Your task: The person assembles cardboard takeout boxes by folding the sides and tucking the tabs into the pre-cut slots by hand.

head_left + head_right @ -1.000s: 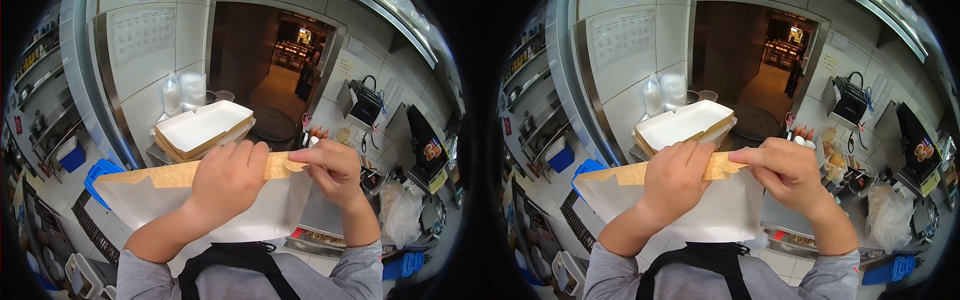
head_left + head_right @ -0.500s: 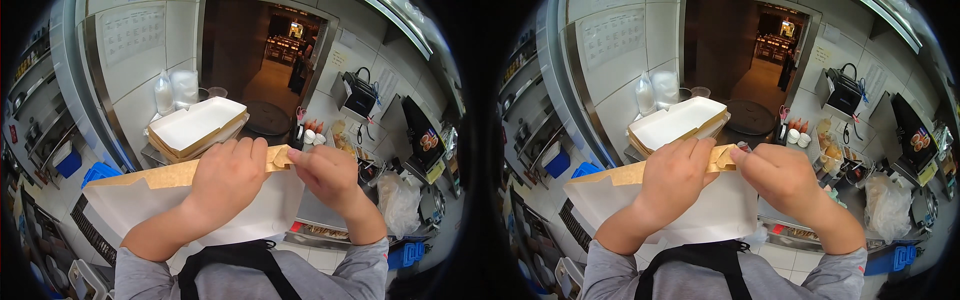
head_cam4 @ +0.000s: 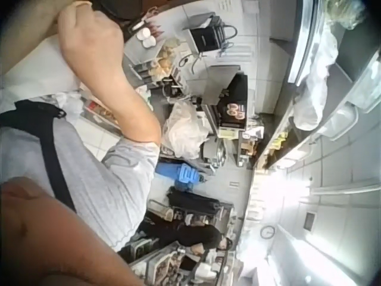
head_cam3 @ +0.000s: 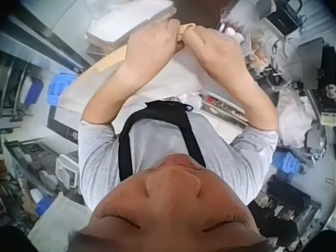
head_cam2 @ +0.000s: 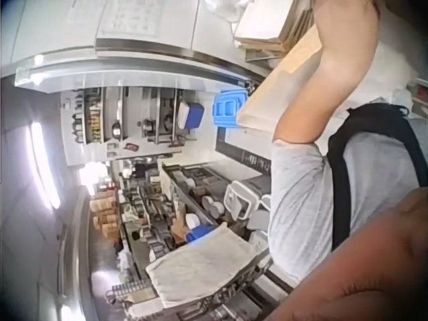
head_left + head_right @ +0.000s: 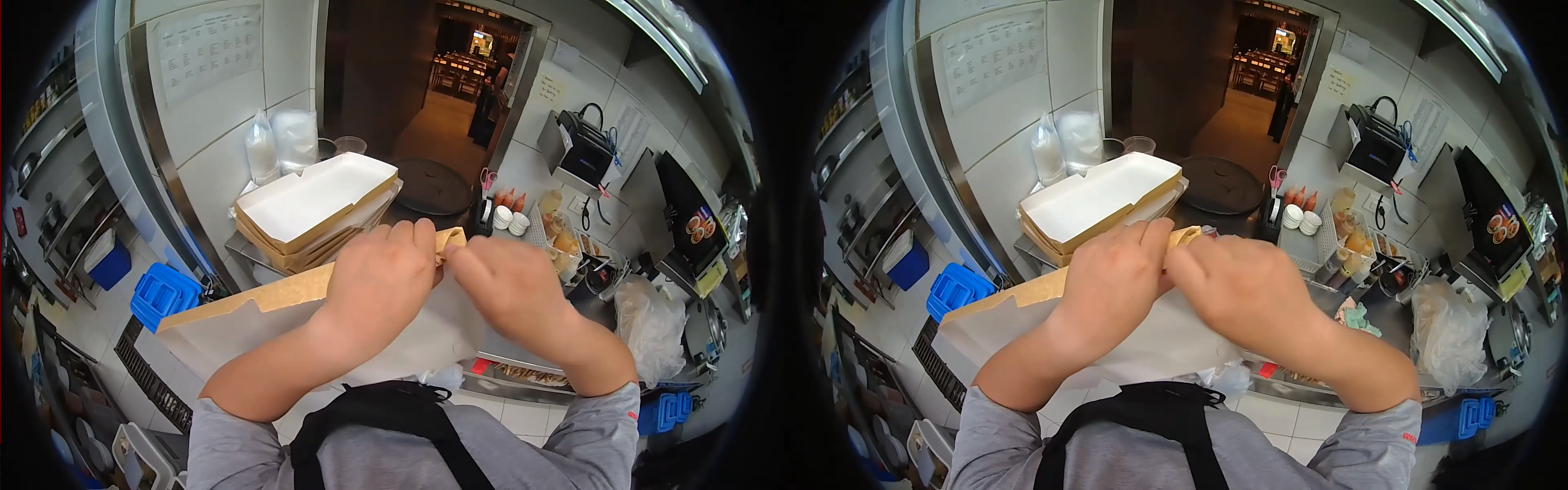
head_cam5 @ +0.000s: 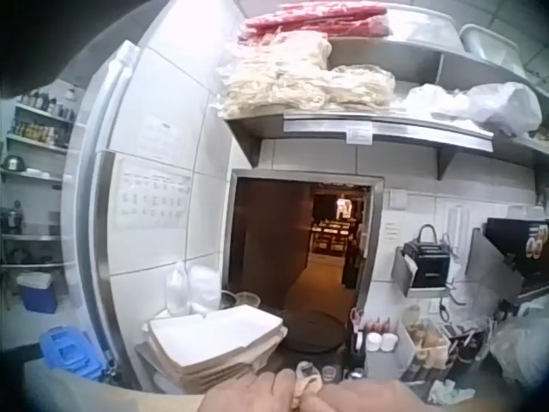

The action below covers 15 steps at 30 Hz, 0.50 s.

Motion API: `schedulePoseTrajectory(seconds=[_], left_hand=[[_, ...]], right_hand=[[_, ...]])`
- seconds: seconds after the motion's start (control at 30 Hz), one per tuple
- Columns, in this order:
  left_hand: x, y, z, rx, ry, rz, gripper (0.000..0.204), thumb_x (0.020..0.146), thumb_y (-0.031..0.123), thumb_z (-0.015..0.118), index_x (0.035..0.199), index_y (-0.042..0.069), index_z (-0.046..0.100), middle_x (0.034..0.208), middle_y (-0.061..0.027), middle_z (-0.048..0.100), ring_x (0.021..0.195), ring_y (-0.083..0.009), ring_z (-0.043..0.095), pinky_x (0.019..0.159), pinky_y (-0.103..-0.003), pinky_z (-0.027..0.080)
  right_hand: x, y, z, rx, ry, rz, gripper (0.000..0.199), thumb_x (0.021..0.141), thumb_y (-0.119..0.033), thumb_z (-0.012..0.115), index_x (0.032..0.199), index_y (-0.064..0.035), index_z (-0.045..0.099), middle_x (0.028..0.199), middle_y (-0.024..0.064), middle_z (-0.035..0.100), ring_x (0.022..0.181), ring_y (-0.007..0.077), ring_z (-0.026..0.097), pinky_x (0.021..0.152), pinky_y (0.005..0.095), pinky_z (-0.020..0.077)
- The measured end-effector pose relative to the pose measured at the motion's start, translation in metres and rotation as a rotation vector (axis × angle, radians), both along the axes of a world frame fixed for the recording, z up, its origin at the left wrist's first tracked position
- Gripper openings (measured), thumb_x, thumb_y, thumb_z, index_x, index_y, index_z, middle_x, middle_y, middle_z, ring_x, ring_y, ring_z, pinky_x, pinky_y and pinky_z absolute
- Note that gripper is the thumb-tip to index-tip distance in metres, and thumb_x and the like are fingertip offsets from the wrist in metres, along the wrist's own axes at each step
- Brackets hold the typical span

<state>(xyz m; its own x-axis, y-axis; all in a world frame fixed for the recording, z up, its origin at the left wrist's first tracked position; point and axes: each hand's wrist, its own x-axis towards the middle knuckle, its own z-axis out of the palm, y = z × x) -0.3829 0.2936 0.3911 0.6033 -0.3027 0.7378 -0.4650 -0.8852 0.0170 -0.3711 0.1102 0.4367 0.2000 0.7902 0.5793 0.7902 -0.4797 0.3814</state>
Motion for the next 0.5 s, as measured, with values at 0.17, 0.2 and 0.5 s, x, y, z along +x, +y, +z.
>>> schedulePoseTrajectory(seconds=[0.17,0.2,0.5], left_hand=[[-0.004,-0.007,0.005,-0.028,0.141,-0.026,0.042,0.081,0.019,0.077,0.114,0.0,0.061,0.087,-0.0112,0.066,0.082,-0.0278,0.066,0.072,-0.038,0.054],[-0.003,-0.009,0.005,-0.034,0.128,-0.024,0.04,0.081,0.017,0.076,0.114,0.0,0.061,0.087,-0.0117,0.066,0.083,-0.0284,0.066,0.072,-0.039,0.054],[0.009,-0.023,-0.003,-0.076,0.173,0.003,0.035,0.08,0.006,0.07,0.114,0.001,0.062,0.089,-0.0145,0.067,0.086,-0.0328,0.066,0.075,-0.043,0.053]], right_hand=[[0.007,-0.01,0.006,0.071,0.052,-0.014,0.014,0.077,-0.01,0.065,0.086,-0.0089,0.053,0.074,0.0039,0.052,0.063,0.0196,0.062,0.052,0.0336,0.0504],[0.007,-0.009,0.006,0.065,0.012,-0.002,0.015,0.077,-0.011,0.065,0.086,-0.009,0.053,0.074,0.0035,0.052,0.063,0.0189,0.062,0.052,0.0329,0.0502],[0.023,-0.023,-0.005,0.031,-0.076,0.092,0.015,0.077,-0.014,0.065,0.082,-0.0096,0.051,0.071,0.0025,0.05,0.063,0.0188,0.059,0.055,0.0318,0.0494]])
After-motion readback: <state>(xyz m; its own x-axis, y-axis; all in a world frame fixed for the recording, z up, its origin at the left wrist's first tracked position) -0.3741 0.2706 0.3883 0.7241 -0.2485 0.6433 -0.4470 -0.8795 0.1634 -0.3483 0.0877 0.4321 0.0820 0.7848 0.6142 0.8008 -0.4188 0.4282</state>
